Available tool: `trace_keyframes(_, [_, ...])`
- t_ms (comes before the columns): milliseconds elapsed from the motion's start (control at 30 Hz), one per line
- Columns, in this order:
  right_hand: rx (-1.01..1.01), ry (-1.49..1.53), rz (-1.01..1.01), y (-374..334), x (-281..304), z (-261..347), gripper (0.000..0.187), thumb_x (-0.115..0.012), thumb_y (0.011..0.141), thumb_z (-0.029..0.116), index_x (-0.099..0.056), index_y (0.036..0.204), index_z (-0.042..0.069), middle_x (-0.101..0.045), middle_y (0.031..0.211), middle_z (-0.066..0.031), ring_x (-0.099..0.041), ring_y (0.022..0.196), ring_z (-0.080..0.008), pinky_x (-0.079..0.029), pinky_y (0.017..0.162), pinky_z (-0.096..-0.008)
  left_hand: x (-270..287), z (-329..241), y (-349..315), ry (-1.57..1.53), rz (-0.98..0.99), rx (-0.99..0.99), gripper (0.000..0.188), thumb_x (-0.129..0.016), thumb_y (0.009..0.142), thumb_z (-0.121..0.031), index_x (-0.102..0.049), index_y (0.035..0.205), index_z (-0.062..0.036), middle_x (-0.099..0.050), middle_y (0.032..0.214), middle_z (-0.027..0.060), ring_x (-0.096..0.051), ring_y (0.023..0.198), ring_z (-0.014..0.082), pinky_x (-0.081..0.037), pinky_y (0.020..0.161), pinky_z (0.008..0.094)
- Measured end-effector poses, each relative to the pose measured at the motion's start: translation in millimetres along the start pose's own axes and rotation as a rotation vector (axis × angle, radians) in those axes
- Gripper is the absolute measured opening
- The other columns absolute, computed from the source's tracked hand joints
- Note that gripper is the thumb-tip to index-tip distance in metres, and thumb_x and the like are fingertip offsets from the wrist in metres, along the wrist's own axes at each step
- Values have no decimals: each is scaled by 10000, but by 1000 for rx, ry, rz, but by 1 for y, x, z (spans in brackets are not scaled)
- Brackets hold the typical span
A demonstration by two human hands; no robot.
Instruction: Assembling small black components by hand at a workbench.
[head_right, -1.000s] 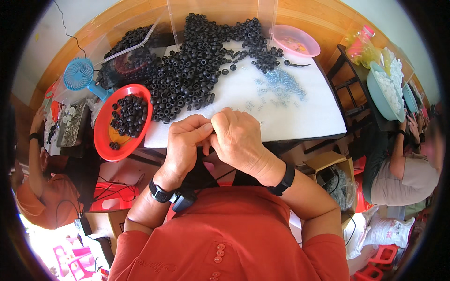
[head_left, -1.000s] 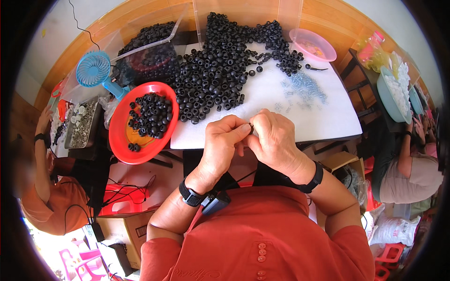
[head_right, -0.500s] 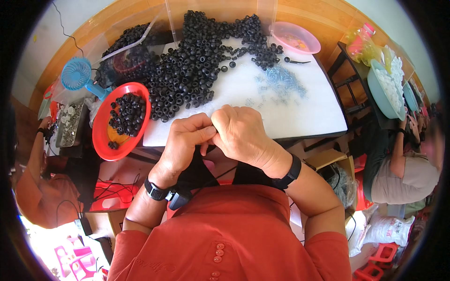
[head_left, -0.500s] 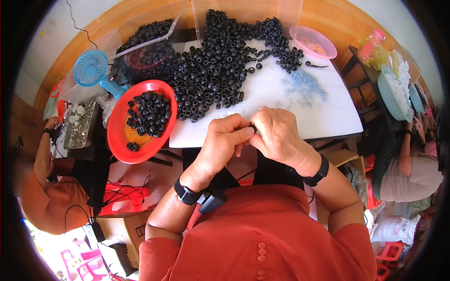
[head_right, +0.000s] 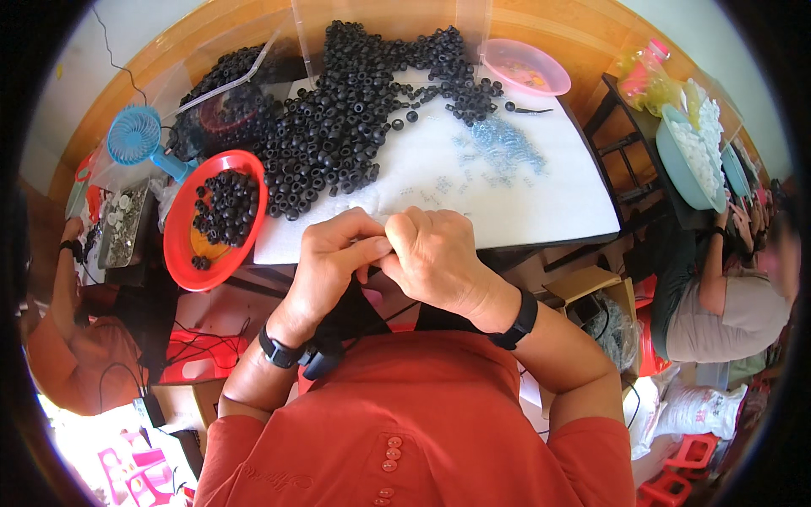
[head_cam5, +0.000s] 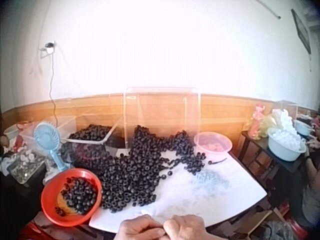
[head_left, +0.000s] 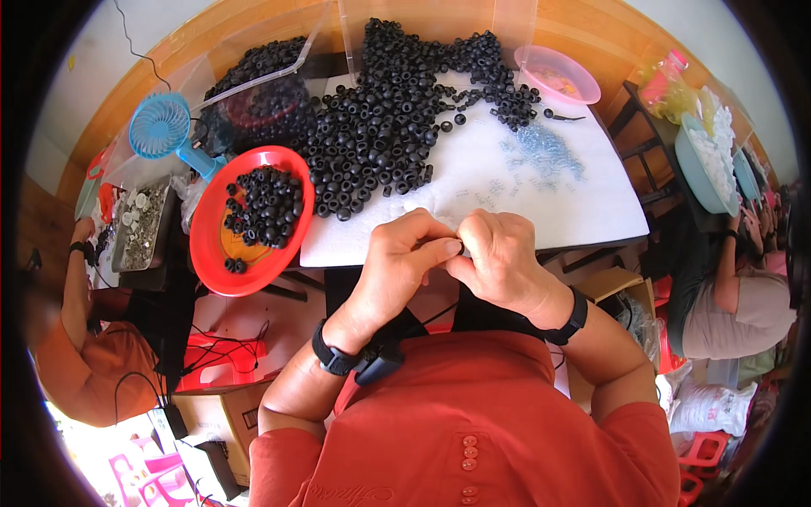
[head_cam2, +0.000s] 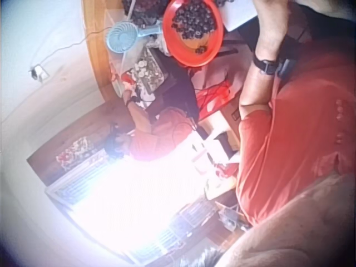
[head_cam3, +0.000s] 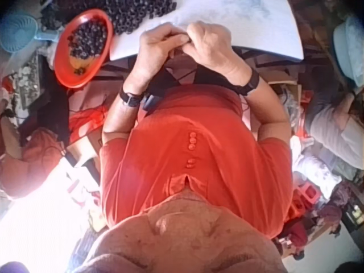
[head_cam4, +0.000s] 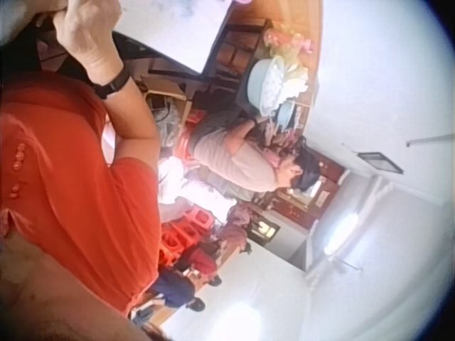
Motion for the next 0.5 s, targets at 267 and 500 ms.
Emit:
trace_keyframes(267, [-87,56,46,-3,6,-6,368,-783,678,151,-447,803,71,-500,649,-78,-541,500,-275,-410,455,-383,12,-23,-24,193,-207,-319,55,-699,884,-30,-692,918,14,-608,786,47,-546,665,100,-437,599,257])
trace_keyframes(500, [12,112,-69,1,16,8,295,-788,701,117,-524,808,41,-501,642,-84,-499,490,-268,-374,460,-370,-13,2,-18,-274,23,160,161,-669,945,-127,-694,890,22,-633,719,38,-516,567,64,-394,510,215])
Point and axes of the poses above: each hand's wrist, its own y-axis towards the middle knuckle, its own x-axis out of the back of the hand, z = x × y, the point moved 9 cm from there along y, towards the middle knuckle
